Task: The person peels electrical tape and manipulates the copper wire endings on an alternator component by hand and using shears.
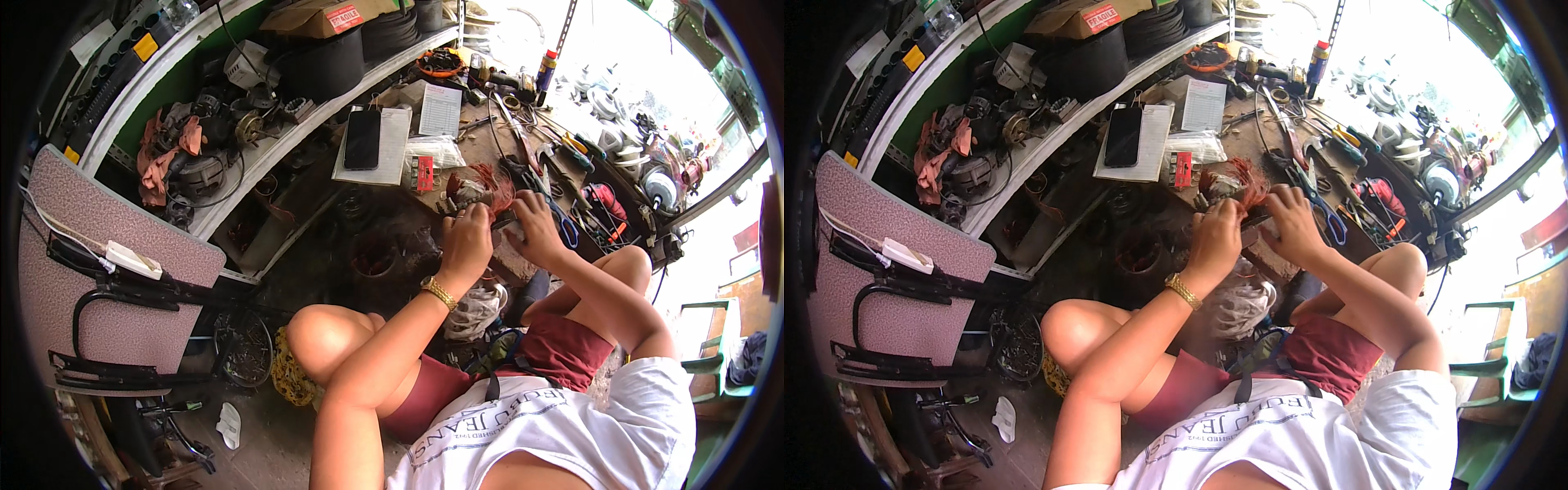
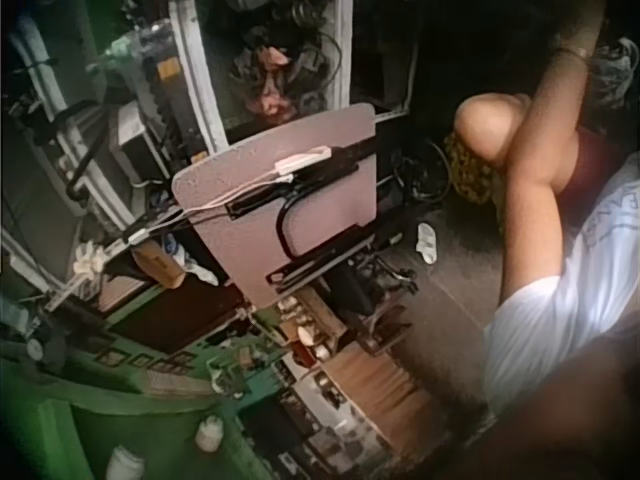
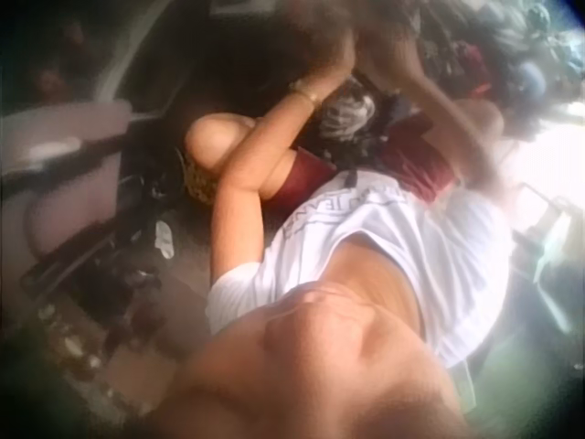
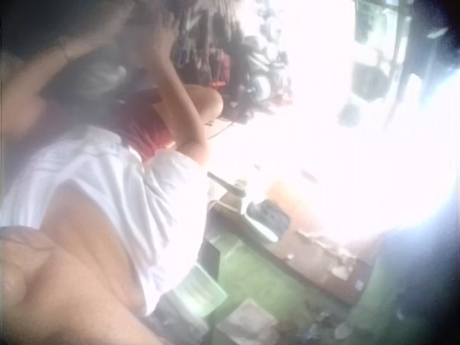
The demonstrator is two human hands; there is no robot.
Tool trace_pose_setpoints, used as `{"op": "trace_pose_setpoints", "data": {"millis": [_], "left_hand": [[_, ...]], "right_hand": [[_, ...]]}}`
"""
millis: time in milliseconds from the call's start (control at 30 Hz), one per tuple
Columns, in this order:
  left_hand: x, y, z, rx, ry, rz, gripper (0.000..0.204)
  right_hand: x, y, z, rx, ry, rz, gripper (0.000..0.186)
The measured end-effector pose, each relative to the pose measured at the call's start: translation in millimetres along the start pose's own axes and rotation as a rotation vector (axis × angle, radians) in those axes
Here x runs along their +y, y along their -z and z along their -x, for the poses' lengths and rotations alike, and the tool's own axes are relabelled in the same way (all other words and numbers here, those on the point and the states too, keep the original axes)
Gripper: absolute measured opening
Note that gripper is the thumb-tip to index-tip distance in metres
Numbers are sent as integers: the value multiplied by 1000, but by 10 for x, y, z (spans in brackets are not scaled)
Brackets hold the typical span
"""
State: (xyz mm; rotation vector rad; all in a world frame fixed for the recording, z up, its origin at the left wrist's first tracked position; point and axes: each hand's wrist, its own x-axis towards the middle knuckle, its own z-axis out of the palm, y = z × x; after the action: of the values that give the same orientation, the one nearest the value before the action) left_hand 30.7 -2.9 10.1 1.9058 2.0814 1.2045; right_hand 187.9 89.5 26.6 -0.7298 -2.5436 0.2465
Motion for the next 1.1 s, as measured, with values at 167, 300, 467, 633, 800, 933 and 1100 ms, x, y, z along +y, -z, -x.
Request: {"op": "trace_pose_setpoints", "data": {"millis": [167, 300, 467, 633, 800, 933, 1100], "left_hand": [[305, -68, 6, -146, -77, -513, 18], [347, -194, 98, -114, -163, -758, 15], [253, -130, 34, -152, -177, -546, 12], [-4, -11, -83, 0, 24, 445, 25], [3, 42, -58, 46, 247, 670, 33], [-38, -55, -107, 208, 196, 637, 30], [192, -300, -146, 199, 122, 514, 31]], "right_hand": [[361, -196, 199, 132, -261, -257, 40], [299, -154, 204, 110, -188, -185, 37], [398, -99, 170, 56, -162, -251, 44], [354, -29, -58, -27, -47, -348, 74], [234, -108, -132, -58, 14, -264, 100], [16, -231, -126, -186, 70, 12, 98], [88, -574, -111, -32, 39, 47, 90]]}}
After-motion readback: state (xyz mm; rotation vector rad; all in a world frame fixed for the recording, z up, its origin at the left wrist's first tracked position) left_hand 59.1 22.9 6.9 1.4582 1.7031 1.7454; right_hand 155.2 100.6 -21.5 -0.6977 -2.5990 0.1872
